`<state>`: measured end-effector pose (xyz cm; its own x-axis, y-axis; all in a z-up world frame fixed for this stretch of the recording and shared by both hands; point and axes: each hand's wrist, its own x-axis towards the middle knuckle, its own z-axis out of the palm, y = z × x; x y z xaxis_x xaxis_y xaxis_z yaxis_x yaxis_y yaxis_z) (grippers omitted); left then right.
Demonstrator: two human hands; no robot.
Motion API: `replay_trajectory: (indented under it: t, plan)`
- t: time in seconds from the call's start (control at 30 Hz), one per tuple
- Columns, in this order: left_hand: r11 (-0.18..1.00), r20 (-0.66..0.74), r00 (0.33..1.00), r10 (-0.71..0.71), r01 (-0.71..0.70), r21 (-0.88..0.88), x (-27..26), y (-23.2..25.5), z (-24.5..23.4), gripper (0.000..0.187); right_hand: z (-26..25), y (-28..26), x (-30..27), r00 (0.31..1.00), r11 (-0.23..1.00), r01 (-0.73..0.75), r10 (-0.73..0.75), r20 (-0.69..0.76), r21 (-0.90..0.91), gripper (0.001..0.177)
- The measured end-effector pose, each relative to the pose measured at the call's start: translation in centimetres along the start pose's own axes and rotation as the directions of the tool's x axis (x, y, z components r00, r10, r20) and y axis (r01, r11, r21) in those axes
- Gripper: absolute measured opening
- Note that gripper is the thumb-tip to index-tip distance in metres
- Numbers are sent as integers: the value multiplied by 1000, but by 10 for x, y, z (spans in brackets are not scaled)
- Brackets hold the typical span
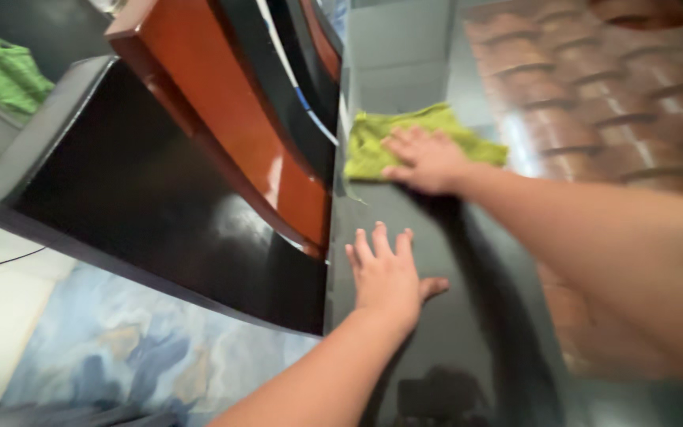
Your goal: The person wipes the surfaces of the dining table and the backs of the chairs using a green cloth.
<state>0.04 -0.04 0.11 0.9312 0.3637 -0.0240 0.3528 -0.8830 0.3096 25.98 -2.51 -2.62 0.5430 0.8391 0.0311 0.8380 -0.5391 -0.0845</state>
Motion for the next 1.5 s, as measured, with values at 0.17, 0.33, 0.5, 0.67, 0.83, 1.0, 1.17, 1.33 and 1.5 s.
replay_trajectory:
  t: [0.17,0.33,0.5,0.67,0.83,1.0,1.17,1.33,1.5]
  plan:
    - [1000,20,1000,-14,14,-7,0,0,-4,99,-15,121,-2,955,951,-296,296,10,93,84]
    - [1000,0,1000,21,-21,-6,3,-2,-2,99,-6,309,-115,765,771,-630,637,-94,93,94]
    - [997,12,1000,14,-15,77,5,-1,0,94,20,344,-272,516,552,-830,815,-262,82,93]
    - [995,76,997,7,-15,96,0,7,-17,91,8,190,-295,646,671,-740,730,-222,53,85]
    - [992,223,972,-67,42,116,-1,16,-29,90,-7,-54,-320,843,891,-452,442,-306,41,59]
    - [994,179,980,-92,101,-43,-21,37,-20,82,-32,-122,-415,965,999,-14,27,-261,51,71]
    - [993,207,975,83,-64,-96,-87,60,-12,71,-24,-12,-501,838,876,-481,469,-280,28,73]
    - [951,186,945,268,-229,-209,-138,86,-5,60,-16,46,-453,512,514,-857,857,-50,31,85]
    - [818,-36,886,463,-443,-367,-169,102,6,50,-2,-103,-393,943,939,-333,330,44,89,52]
